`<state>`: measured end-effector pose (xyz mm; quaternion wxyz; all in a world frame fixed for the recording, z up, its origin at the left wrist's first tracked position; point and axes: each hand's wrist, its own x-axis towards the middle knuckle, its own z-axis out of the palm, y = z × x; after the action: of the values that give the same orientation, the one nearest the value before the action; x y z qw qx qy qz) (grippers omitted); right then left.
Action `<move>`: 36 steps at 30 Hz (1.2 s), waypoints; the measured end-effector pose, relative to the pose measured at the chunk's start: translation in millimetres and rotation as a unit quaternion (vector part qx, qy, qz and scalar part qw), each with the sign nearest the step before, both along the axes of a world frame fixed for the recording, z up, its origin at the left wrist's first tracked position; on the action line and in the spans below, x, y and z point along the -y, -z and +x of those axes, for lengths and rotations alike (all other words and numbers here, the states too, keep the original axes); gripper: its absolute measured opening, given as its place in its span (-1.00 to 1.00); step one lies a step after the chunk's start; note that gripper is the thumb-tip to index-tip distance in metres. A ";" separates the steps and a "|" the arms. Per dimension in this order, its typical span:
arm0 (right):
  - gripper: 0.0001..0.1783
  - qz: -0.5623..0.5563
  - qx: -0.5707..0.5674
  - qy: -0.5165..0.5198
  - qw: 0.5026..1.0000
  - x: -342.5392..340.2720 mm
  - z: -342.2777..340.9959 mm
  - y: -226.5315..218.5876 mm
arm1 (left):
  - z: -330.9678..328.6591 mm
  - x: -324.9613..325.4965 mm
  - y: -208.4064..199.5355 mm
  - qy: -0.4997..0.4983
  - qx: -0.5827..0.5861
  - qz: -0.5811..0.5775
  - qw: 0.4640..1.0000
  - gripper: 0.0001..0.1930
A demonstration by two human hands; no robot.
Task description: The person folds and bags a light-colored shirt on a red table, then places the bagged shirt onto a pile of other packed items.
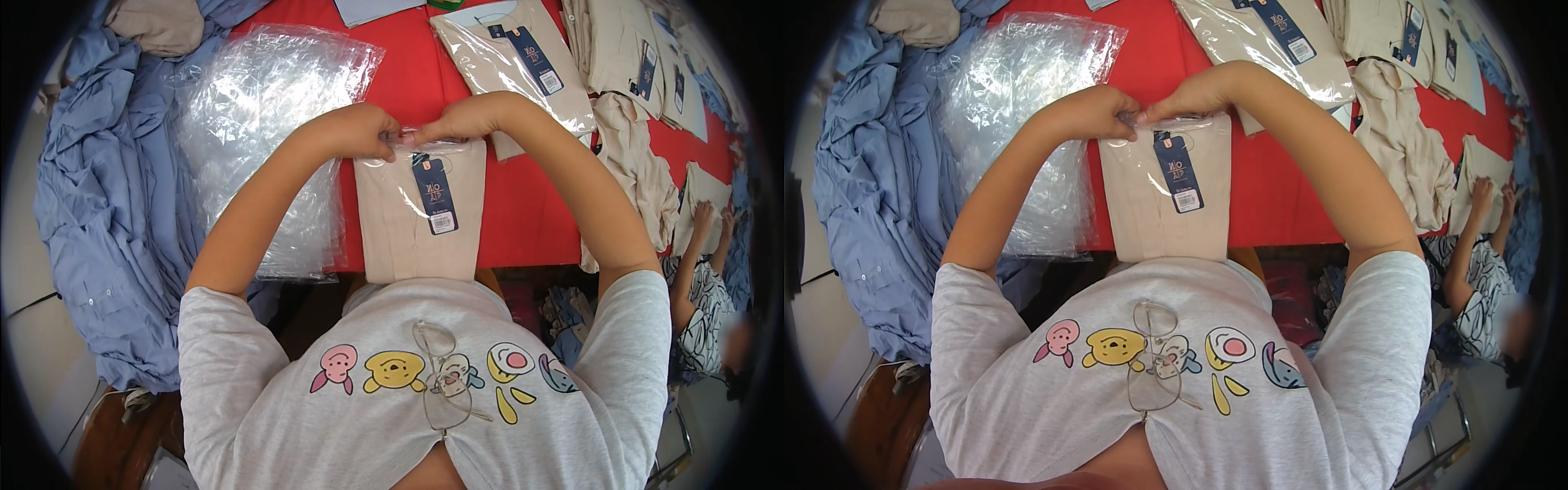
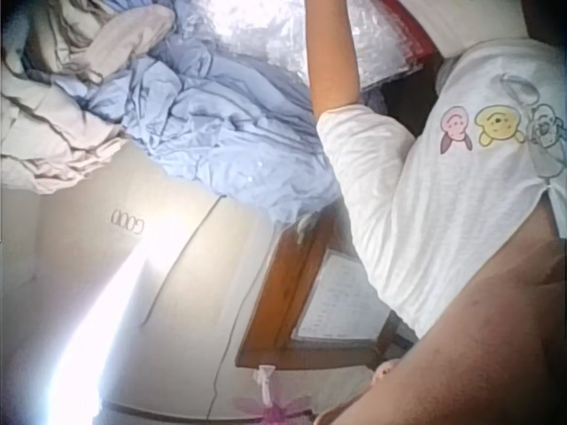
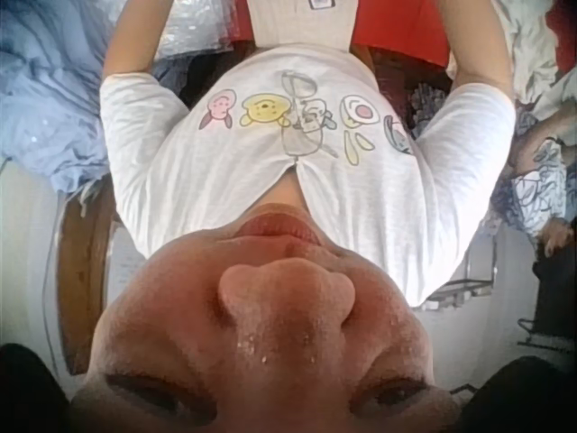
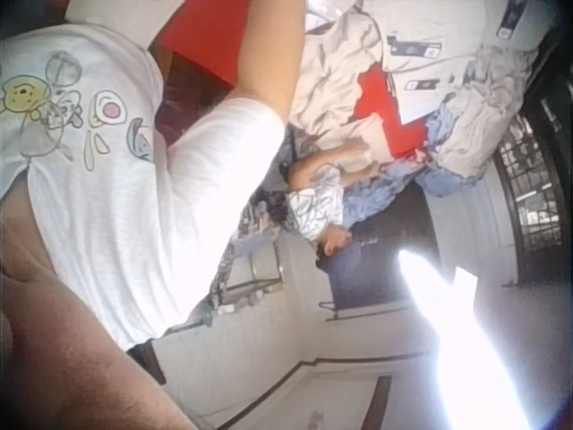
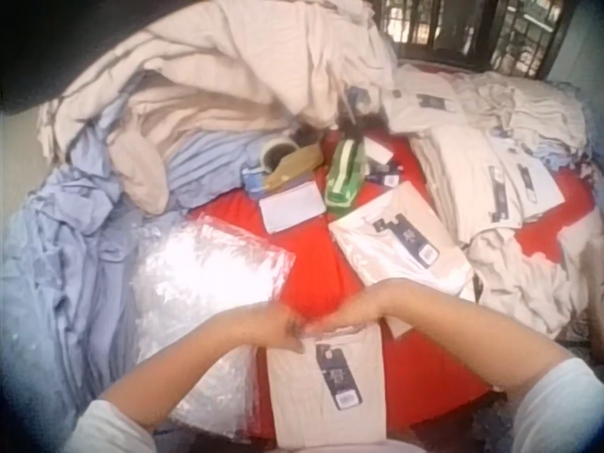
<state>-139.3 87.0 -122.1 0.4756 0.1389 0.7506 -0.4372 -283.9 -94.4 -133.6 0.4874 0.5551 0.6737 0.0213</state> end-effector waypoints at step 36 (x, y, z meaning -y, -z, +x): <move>-0.53 0.245 -0.551 0.220 0.767 71.5 139.2 61.4 | 132.5 75.3 71.1 -0.269 -0.257 0.311 0.875 -0.27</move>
<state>-0.1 15.6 -183.6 -0.1788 0.1474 0.9141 -0.3328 -151.4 -169.7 -204.7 0.0751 0.4611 0.8573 0.2164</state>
